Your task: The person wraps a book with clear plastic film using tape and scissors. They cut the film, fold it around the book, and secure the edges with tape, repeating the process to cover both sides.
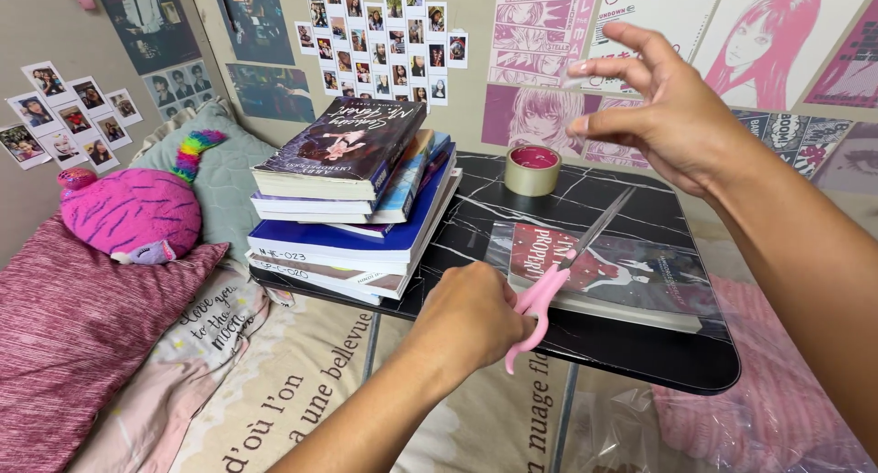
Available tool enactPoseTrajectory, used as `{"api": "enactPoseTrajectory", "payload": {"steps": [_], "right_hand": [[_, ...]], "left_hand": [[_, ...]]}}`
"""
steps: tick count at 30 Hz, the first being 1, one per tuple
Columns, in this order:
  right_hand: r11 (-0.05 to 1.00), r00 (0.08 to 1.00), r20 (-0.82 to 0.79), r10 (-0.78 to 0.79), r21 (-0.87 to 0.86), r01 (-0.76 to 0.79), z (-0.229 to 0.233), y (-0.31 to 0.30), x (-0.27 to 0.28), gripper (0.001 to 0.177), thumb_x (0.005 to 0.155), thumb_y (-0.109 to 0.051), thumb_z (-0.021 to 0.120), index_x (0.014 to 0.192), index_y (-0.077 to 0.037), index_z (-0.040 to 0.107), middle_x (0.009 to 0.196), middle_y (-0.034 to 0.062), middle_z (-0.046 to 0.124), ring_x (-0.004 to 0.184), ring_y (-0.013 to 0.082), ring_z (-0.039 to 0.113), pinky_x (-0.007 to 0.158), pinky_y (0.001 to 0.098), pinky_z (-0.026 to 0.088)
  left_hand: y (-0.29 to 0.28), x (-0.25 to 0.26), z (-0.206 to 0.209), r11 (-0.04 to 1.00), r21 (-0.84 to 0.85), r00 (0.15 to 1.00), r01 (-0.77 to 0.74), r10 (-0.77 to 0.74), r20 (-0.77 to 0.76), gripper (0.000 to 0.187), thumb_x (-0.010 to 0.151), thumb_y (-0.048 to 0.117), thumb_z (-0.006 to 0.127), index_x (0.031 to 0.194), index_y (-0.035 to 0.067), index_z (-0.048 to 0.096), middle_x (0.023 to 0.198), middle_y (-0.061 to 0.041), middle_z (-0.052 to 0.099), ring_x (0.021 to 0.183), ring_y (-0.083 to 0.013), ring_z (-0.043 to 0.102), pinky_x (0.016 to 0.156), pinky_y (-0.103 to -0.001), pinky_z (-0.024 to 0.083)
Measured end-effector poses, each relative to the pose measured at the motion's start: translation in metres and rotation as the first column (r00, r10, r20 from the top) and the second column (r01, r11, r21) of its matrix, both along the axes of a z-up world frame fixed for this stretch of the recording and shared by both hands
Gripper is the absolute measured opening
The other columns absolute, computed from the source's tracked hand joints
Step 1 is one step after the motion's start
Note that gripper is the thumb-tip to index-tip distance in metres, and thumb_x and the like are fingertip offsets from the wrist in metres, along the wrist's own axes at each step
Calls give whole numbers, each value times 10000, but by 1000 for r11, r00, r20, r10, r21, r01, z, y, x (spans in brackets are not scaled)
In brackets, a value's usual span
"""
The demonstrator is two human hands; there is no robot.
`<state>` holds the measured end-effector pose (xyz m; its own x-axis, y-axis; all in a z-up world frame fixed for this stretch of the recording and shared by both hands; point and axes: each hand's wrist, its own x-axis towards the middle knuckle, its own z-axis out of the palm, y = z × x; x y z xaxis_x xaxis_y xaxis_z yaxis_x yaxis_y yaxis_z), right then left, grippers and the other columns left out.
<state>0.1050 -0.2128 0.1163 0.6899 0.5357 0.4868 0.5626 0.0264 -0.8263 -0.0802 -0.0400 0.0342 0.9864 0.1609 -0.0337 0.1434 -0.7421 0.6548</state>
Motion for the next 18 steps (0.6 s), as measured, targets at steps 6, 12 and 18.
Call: {"api": "enactPoseTrajectory", "payload": {"steps": [6, 12, 18], "right_hand": [[986, 989, 119, -85, 150, 66, -8, -2, 13, 862, 938, 82, 644, 1656, -63, 190, 1632, 168, 474, 1063, 217, 748, 904, 312, 635], [940, 970, 134, -202, 305, 154, -27, -3, 17, 767, 1029, 38, 577, 1661, -80, 159, 1694, 166, 430, 1088, 207, 744, 895, 312, 598], [925, 967, -63, -246, 283, 254, -47, 11, 2, 744, 989, -5, 532, 1627, -85, 158, 1598, 146, 480, 1031, 185, 728, 948, 375, 613]], "left_hand": [[25, -3, 25, 997, 7, 996, -77, 77, 49, 149, 802, 246, 802, 827, 101, 827, 699, -91, 772, 645, -181, 772, 735, -347, 617], [91, 11, 64, 937, 239, 938, -255, 180, 295, 173, 741, 290, 855, 801, 130, 826, 659, -102, 749, 637, -211, 761, 755, -343, 601], [156, 53, 94, 740, 551, 900, -386, 170, 401, 270, 659, 253, 877, 738, 7, 800, 764, -223, 735, 781, -360, 739, 780, -409, 596]]}}
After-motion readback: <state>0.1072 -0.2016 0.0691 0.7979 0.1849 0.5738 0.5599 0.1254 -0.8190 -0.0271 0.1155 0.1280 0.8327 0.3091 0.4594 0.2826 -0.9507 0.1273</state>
